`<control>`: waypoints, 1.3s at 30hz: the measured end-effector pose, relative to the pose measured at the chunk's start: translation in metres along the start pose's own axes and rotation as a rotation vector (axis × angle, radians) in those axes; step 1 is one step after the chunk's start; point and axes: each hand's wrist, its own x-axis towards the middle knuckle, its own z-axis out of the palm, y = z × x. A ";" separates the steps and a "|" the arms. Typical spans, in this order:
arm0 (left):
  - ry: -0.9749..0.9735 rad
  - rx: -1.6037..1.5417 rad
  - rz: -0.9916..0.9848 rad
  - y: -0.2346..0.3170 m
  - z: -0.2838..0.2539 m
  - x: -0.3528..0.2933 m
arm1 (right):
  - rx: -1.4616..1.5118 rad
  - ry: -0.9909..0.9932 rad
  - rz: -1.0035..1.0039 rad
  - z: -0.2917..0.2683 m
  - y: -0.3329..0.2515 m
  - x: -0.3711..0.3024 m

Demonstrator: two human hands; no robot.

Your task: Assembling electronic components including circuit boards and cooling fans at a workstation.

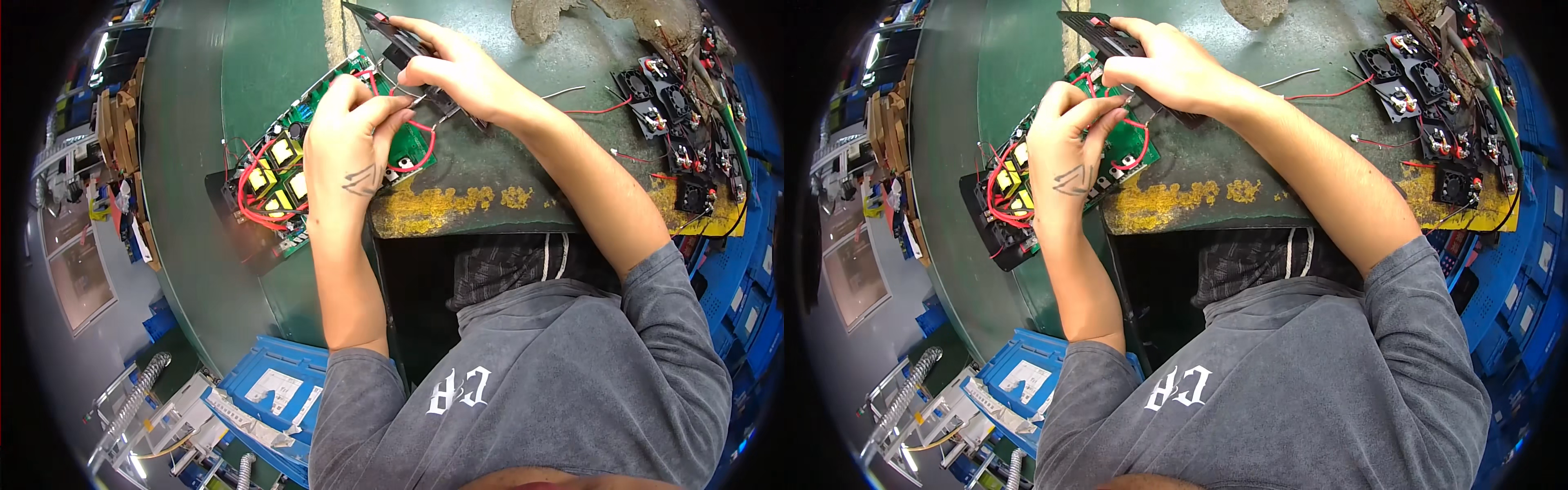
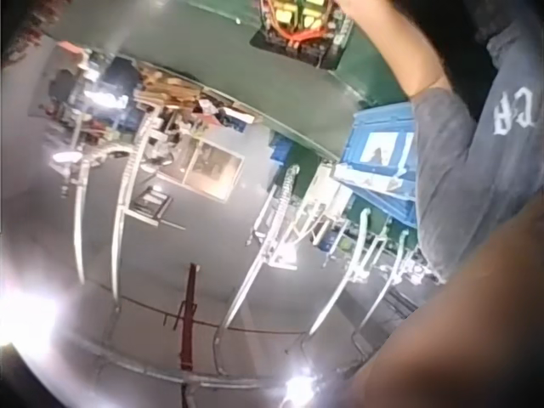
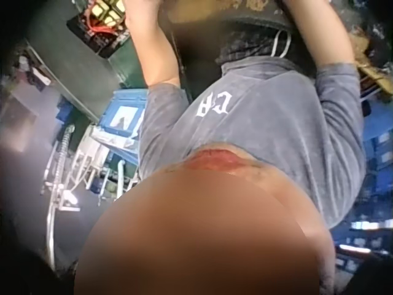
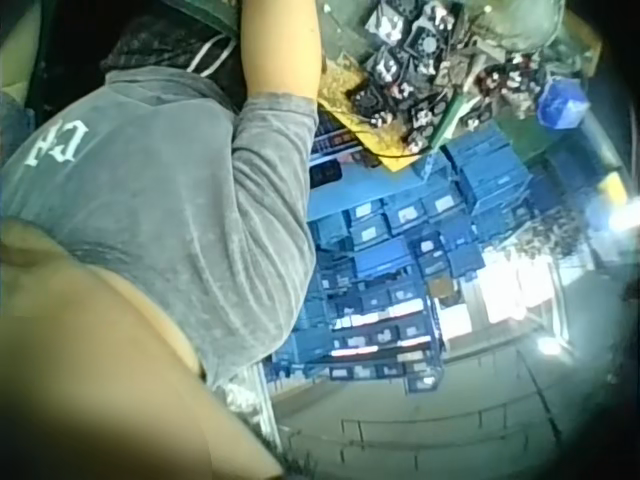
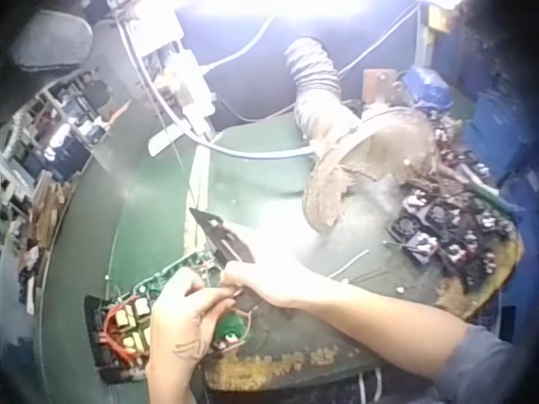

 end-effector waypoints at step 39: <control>0.138 -0.276 0.213 -0.025 0.011 0.005 | 0.020 -0.078 0.118 -0.008 -0.019 -0.005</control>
